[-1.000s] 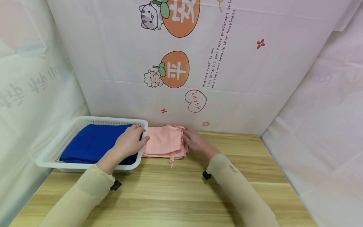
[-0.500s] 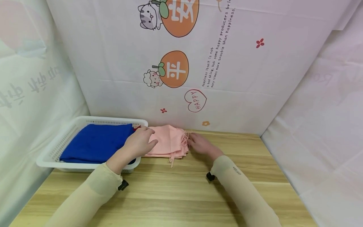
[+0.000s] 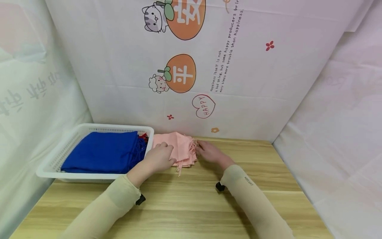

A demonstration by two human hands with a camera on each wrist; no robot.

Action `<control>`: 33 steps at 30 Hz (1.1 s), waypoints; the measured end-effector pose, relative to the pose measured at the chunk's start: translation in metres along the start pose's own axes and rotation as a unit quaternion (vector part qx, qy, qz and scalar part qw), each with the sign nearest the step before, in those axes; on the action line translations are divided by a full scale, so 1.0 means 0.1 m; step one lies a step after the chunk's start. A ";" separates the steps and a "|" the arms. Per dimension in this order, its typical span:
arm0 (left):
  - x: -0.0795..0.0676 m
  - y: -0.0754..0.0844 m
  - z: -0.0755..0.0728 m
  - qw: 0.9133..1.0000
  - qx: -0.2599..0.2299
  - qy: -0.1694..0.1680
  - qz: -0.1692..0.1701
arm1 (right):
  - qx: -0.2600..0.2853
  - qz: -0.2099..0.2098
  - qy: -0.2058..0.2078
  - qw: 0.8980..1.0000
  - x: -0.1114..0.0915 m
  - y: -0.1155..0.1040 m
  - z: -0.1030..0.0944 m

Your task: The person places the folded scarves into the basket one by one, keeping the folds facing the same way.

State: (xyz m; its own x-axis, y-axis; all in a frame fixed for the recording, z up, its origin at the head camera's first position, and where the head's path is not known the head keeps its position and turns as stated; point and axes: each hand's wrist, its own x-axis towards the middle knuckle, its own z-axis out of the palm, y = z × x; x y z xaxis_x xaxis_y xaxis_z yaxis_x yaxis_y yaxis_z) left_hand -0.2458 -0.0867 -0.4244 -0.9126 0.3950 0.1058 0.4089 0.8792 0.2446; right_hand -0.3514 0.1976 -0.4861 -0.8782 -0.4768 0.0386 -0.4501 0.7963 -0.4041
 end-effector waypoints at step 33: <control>-0.03 0.09 0.50 0.991 0.033 -0.046 -0.124 | 0.128 0.033 0.053 0.990 0.22 -0.42 0.23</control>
State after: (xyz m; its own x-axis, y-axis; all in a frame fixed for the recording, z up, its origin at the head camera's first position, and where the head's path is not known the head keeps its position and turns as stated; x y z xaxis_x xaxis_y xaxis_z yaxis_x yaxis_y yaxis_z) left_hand -0.2395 -0.0660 -0.4709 -0.9822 0.1839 -0.0380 0.1738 0.9668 0.1876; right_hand -0.3478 0.1453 -0.4895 -0.9224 -0.3747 0.0941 -0.3473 0.6976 -0.6266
